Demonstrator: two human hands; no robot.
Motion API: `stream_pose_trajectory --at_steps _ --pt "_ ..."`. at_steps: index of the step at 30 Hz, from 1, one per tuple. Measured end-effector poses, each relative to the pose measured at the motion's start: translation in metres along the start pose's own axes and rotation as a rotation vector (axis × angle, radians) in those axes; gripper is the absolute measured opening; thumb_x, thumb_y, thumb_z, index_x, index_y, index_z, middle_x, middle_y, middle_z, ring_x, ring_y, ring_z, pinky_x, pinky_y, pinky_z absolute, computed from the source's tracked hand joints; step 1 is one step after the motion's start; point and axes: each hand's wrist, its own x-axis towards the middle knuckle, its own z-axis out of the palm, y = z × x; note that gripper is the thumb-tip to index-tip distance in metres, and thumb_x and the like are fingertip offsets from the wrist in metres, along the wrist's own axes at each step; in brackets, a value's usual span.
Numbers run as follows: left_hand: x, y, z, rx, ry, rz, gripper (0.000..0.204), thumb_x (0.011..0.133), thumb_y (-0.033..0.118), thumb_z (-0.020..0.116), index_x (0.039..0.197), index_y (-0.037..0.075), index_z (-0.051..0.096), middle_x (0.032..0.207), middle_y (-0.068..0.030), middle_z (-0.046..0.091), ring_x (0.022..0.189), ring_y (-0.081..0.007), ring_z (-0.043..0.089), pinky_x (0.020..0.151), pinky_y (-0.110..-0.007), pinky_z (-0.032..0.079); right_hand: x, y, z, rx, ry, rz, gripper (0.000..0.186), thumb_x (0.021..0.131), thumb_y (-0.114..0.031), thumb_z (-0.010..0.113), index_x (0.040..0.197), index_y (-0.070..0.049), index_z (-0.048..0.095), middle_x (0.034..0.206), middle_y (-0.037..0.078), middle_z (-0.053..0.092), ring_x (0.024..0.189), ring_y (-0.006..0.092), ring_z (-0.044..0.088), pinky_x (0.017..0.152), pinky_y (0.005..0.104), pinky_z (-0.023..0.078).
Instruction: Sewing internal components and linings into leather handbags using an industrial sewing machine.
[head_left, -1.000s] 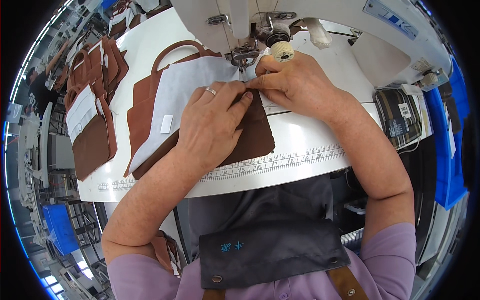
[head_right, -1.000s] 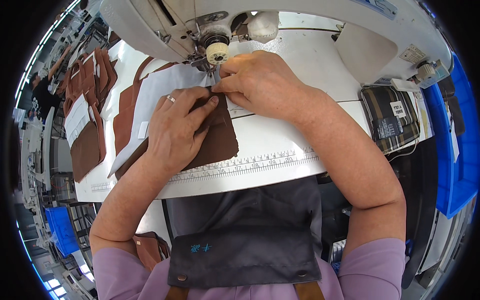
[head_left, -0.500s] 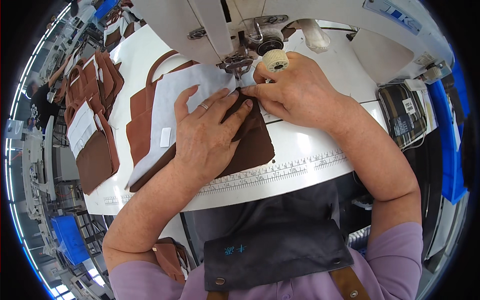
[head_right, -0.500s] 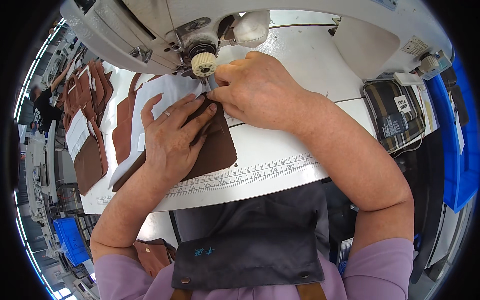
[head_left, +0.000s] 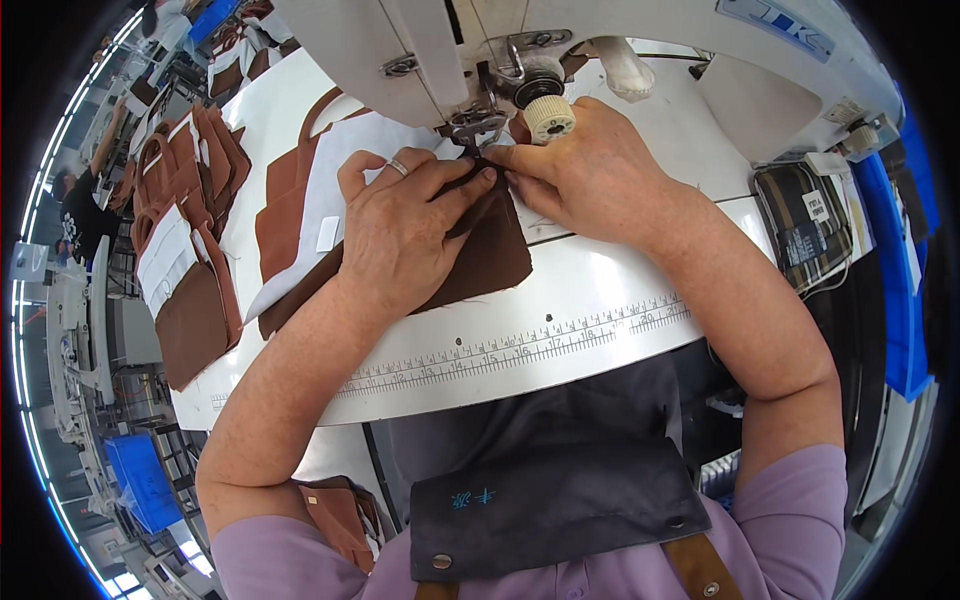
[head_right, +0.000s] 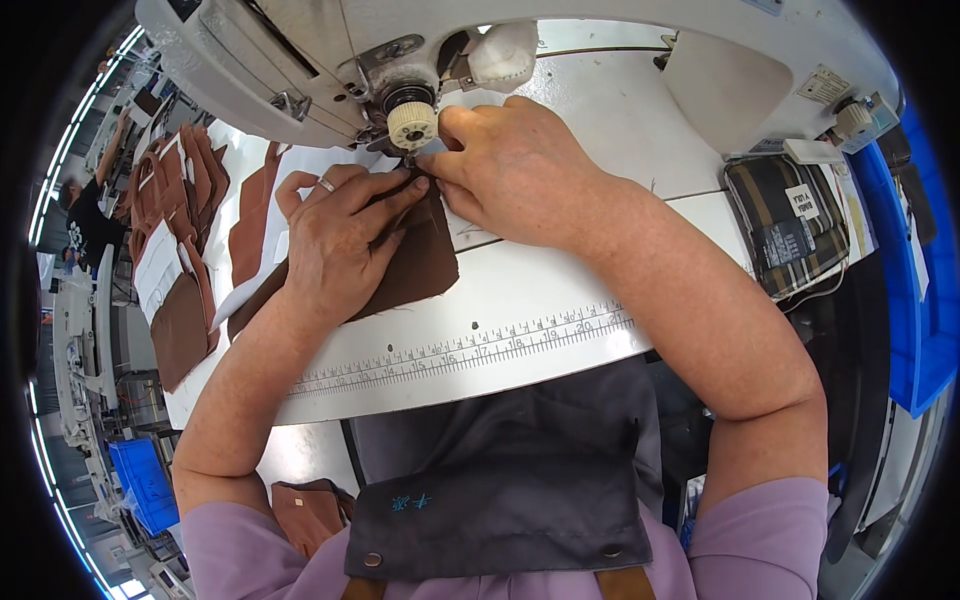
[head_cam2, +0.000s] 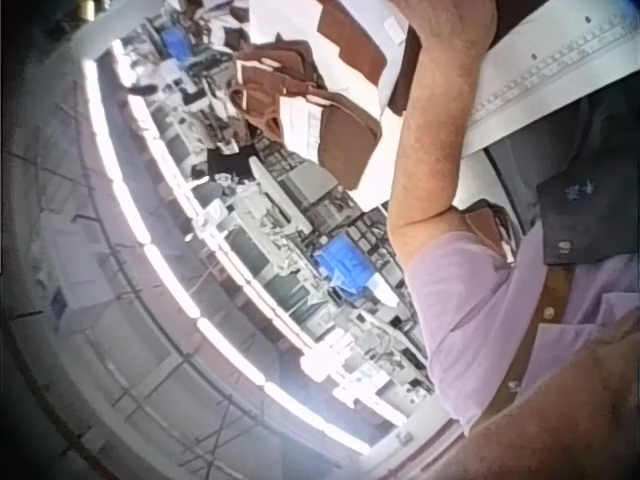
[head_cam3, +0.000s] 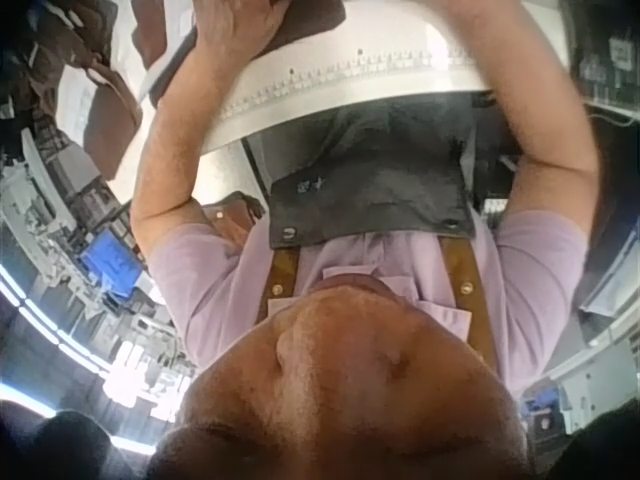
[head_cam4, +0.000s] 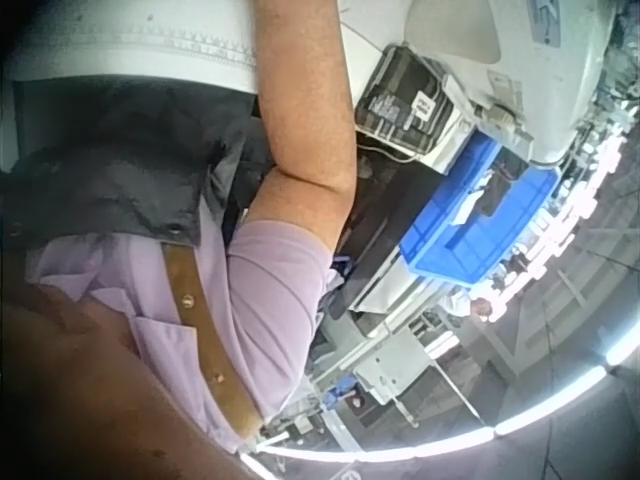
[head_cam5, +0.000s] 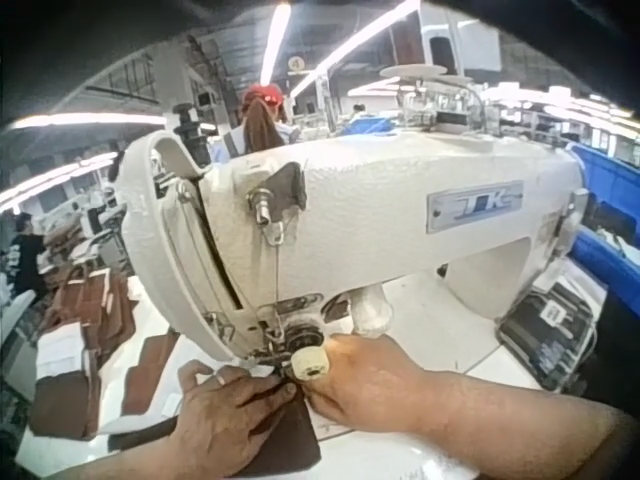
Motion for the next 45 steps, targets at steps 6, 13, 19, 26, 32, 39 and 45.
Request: stream_pose_trajectory --at_steps 6,13,19,26,32,39,45 --pt "0.002 -0.009 0.002 -0.194 -0.063 0.016 0.042 0.076 0.009 0.076 0.118 0.014 0.076 0.115 -0.0004 0.069 0.100 -0.0211 0.063 0.091 -0.039 0.042 -0.001 0.003 0.002 0.062 0.000 0.024 0.018 0.084 -0.023 0.070 0.099 -0.014 0.077 0.084 0.005 0.058 0.077 0.0256 0.062 0.069 0.0413 0.050" --pt "0.005 -0.017 0.002 -0.242 -0.034 0.046 0.042 0.075 0.004 0.075 0.116 0.012 0.077 0.110 -0.0032 0.068 0.095 -0.0253 0.064 0.085 -0.038 0.052 0.001 0.002 -0.002 0.081 -0.022 0.027 0.017 0.084 -0.021 0.072 0.099 -0.014 0.076 0.086 0.006 0.059 0.077 0.0270 0.063 0.067 0.0421 0.052" --pt "0.007 -0.023 0.003 -0.262 -0.020 0.081 0.041 0.075 0.005 0.075 0.116 0.012 0.077 0.111 -0.0033 0.069 0.093 -0.0260 0.064 0.084 -0.038 0.053 0.002 0.006 -0.002 0.112 -0.012 0.042 0.017 0.086 -0.022 0.073 0.100 -0.015 0.076 0.091 0.007 0.061 0.080 0.0275 0.065 0.069 0.0421 0.053" --pt "0.005 -0.036 0.002 -0.290 -0.127 0.082 0.044 0.075 0.004 0.075 0.118 0.011 0.075 0.123 -0.0048 0.070 0.106 -0.0282 0.068 0.091 -0.037 0.056 0.000 0.011 -0.001 0.163 -0.136 0.105 0.024 0.090 -0.025 0.073 0.112 -0.018 0.076 0.108 0.005 0.071 0.088 0.0280 0.065 0.077 0.0408 0.052" --pt "0.021 -0.059 -0.013 -0.546 -0.340 -0.076 0.035 0.082 0.009 0.077 0.117 0.004 0.075 0.124 -0.0135 0.071 0.114 -0.0320 0.068 0.096 -0.038 0.056 0.001 0.009 0.002 0.157 0.019 0.044 0.019 0.085 -0.019 0.073 0.102 -0.011 0.074 0.092 0.005 0.062 0.084 0.0286 0.064 0.071 0.0428 0.053" --pt "0.008 -0.002 0.006 -0.219 -0.013 -0.035 0.023 0.087 0.014 0.075 0.105 0.000 0.074 0.110 -0.0162 0.073 0.102 -0.0328 0.071 0.090 -0.038 0.058 0.000 0.011 0.002 0.143 0.010 -0.015 0.019 0.083 -0.019 0.074 0.101 -0.013 0.075 0.090 0.003 0.062 0.093 0.0238 0.061 0.077 0.0396 0.053" --pt "0.009 -0.030 0.004 -0.408 -0.038 -0.072 0.024 0.088 -0.001 0.067 0.110 0.002 0.076 0.114 -0.0136 0.073 0.106 -0.0282 0.071 0.091 -0.035 0.058 -0.001 0.007 0.001 0.148 -0.042 0.002 0.021 0.084 -0.019 0.073 0.104 -0.014 0.077 0.090 0.002 0.063 0.091 0.0228 0.060 0.076 0.0385 0.053"
